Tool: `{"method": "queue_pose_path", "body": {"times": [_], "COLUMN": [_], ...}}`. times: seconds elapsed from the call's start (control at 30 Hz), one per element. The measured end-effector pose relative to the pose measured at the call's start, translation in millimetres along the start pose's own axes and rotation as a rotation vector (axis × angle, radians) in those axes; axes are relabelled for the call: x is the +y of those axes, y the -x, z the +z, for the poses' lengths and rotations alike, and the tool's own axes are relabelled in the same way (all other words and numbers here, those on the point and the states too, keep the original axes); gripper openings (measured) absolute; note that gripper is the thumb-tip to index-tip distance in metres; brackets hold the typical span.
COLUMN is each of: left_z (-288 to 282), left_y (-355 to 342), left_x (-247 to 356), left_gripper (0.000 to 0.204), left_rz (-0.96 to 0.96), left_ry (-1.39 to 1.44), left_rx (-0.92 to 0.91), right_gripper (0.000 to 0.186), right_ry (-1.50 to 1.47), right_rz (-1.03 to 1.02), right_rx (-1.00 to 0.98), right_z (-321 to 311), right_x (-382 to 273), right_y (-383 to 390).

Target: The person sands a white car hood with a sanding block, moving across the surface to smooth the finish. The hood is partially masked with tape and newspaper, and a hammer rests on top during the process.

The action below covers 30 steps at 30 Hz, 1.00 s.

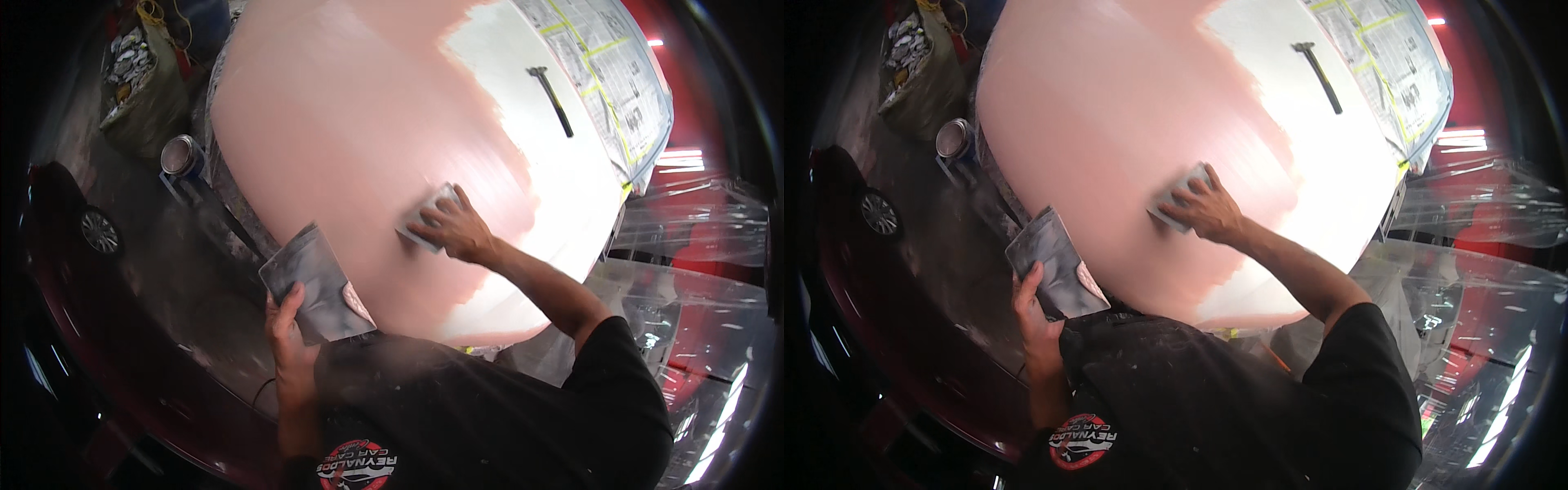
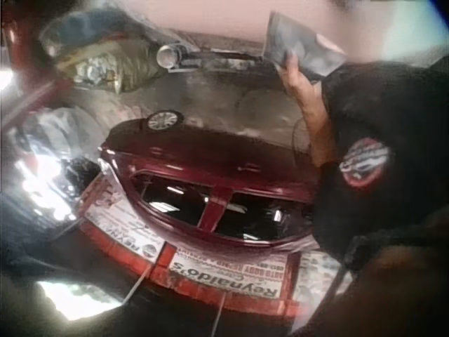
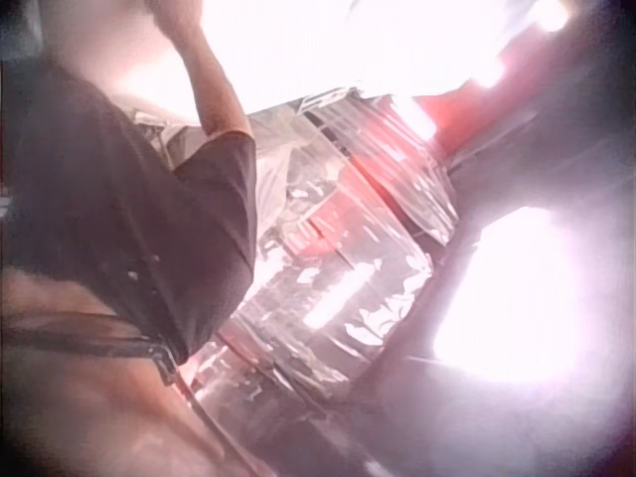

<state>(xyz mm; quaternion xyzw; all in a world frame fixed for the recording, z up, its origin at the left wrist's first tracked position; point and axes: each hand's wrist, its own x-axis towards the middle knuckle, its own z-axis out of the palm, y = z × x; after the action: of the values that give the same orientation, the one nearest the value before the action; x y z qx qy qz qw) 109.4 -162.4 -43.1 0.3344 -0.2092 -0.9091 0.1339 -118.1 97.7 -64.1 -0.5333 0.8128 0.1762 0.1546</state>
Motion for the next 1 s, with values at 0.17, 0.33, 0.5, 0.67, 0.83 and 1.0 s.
{"method": "queue_pose_path", "body": {"times": [0.17,0.33,0.5,0.67,0.83,1.0], "left_z": [9.0,22.2,37.7,24.0,29.3,40.7], "left_y": [25.1,47.9,65.8,59.1,23.7,19.6], "left_x": [-24.4,-39.7,-46.1,-38.5,-39.9,-106.4], "left_gripper": [0.041,0.042,0.042,0.043,0.039,0.036], "left_rz": [-0.027,-0.033,-0.033,0.022,-0.076,-0.374], "left_ry": [-0.019,-0.117,-0.150,-0.002,-0.195,-0.339], "left_rx": [-0.098,-0.100,-0.150,-0.182,-0.264,-0.321], "right_gripper": [0.080,0.075,0.068,0.060,0.065,0.066], "right_ry": [-0.067,-0.095,-0.150,-0.224,-0.816,-0.960], "right_rz": [0.122,0.177,0.223,0.234,0.442,0.199], "right_rx": [-0.060,-0.065,0.032,-0.229,0.494,1.014], "right_z": [59.1,85.7,112.9,81.2,34.2,-10.8], "right_x": [-30.4,-48.0,-57.7,-54.3,-73.8,-146.6], "right_y": [112.8,168.2,200.4,199.9,218.8,213.0]}}
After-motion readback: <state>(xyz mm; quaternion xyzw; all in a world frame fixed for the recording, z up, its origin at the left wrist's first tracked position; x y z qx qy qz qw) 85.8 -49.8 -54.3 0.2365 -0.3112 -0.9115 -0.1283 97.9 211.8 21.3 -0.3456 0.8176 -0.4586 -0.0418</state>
